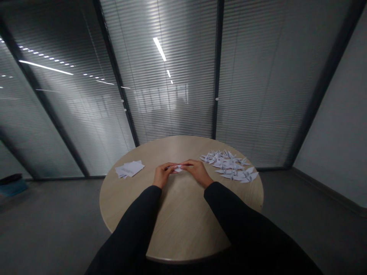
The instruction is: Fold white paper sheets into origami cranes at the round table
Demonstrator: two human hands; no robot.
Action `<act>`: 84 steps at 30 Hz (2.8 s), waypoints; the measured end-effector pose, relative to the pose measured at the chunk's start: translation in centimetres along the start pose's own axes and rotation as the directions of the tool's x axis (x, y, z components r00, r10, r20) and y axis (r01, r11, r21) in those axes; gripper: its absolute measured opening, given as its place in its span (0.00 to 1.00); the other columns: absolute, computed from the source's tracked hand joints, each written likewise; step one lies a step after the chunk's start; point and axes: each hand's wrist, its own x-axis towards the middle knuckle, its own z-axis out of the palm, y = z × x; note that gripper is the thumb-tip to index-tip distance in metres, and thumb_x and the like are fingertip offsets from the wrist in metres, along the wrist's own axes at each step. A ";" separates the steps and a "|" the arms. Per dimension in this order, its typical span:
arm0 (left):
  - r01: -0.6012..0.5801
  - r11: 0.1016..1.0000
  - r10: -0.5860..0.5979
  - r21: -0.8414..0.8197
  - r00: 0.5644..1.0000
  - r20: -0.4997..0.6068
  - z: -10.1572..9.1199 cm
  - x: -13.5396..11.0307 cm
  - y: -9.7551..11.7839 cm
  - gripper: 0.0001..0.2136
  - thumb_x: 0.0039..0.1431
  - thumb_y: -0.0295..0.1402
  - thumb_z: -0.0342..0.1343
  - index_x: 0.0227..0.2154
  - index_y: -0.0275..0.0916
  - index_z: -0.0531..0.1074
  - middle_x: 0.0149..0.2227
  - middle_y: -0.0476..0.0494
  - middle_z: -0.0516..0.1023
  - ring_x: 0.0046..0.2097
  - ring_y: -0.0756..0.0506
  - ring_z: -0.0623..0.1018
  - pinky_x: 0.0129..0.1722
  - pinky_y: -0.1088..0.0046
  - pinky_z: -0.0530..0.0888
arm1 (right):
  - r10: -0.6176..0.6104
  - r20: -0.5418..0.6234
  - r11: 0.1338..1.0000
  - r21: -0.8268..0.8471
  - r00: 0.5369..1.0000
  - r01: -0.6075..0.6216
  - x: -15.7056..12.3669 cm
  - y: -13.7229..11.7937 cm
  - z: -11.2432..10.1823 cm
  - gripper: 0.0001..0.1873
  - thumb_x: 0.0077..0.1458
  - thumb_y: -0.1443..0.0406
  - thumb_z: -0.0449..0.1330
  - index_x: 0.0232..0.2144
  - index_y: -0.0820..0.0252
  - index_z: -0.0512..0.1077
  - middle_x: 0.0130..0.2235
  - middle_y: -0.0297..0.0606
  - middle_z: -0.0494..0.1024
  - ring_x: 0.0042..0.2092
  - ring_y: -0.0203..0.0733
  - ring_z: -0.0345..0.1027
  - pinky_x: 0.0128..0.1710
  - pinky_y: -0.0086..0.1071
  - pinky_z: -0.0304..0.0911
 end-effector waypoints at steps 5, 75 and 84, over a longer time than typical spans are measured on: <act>-0.020 1.000 0.020 0.011 1.000 -0.010 0.0 -0.1 0.1 0.13 0.42 0.39 0.63 0.28 0.33 0.77 0.32 0.41 0.79 0.33 0.44 0.77 0.37 0.67 0.75 | 0.012 -0.033 1.000 0.005 0.999 -0.012 0.1 0.1 0.1 0.10 0.45 0.59 0.63 0.27 0.60 0.77 0.31 0.40 0.79 0.34 0.42 0.73 0.38 0.34 0.66; -0.054 0.989 0.080 0.140 0.979 -0.185 -1.0 0.7 -0.8 0.12 0.37 0.40 0.64 0.21 0.36 0.76 0.38 0.40 0.74 0.38 0.45 0.73 0.35 0.68 0.73 | 0.046 0.039 0.999 -0.026 0.998 -0.045 0.1 1.2 -0.1 0.11 0.51 0.59 0.57 0.27 0.61 0.72 0.29 0.35 0.75 0.33 0.38 0.68 0.35 0.29 0.61; -0.163 0.919 0.183 0.360 0.983 -0.022 -1.0 0.7 -1.3 0.05 0.44 0.34 0.60 0.21 0.38 0.74 0.30 0.44 0.73 0.38 0.45 0.72 0.46 0.66 0.65 | -0.061 -0.009 0.990 -0.131 0.998 0.059 0.1 0.9 0.0 0.09 0.55 0.63 0.51 0.28 0.61 0.67 0.30 0.35 0.69 0.35 0.37 0.64 0.37 0.29 0.58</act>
